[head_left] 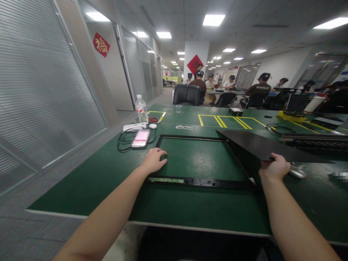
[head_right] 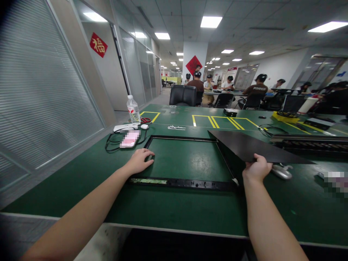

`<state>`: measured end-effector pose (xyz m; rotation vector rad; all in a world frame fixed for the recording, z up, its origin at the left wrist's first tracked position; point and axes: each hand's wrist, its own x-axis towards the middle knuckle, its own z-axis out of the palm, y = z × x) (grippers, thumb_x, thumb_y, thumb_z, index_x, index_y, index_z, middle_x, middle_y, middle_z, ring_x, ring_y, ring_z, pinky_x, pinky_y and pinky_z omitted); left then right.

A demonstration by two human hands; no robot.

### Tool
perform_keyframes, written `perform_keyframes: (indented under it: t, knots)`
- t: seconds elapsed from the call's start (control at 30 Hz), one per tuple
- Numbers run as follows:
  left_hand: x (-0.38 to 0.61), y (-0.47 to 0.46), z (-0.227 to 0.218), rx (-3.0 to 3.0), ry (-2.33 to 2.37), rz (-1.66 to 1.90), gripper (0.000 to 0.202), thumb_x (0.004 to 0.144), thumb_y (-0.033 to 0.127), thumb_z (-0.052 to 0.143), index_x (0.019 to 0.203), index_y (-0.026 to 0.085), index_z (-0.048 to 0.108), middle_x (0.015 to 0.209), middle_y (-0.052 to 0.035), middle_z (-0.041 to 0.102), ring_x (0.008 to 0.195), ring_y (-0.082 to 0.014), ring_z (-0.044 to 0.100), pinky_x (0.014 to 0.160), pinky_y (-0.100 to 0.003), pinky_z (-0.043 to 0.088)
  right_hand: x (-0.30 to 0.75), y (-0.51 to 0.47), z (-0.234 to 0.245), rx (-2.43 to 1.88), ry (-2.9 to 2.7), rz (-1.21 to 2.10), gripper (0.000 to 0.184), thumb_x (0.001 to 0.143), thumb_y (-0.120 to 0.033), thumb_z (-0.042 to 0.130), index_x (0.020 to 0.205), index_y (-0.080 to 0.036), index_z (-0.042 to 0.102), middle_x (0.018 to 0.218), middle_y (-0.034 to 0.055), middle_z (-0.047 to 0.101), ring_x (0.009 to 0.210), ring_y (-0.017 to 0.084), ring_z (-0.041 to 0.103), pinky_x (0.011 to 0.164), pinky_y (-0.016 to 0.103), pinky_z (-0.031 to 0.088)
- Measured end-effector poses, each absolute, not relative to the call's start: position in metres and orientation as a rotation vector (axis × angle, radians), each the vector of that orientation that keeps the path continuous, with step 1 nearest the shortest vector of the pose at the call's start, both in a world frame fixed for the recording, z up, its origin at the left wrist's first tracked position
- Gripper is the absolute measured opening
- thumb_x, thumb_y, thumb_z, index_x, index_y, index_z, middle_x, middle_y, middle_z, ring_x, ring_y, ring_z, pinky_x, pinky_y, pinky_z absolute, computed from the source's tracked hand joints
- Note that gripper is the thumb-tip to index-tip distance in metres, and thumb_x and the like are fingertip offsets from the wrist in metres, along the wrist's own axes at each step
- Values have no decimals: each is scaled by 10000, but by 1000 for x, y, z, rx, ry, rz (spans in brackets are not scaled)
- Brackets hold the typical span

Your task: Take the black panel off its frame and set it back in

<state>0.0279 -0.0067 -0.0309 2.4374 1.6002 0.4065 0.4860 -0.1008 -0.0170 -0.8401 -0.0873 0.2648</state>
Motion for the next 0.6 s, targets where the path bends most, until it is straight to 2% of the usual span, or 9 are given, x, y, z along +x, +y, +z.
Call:
perform_keyframes:
  t: [0.2,0.6]
  knots:
    - [28,-7,-31,2465,1594,408,423,896,375,596,1254,205,744,1324,-138,654,1298,-351,543,1139,-463,420,483,-101,-16,-860,-56,297,439,537,-42,529,872,-266,356,837,-70,498,743,102,587,567,202,568]
    - [27,-5,-33,2441,1561,484,385,865,369,610,1190,229,761,1289,-140,666,1263,-365,557,1118,-498,433,489,-100,-22,-868,-24,411,380,637,2,552,916,-244,473,886,-43,621,803,137,649,653,267,584]
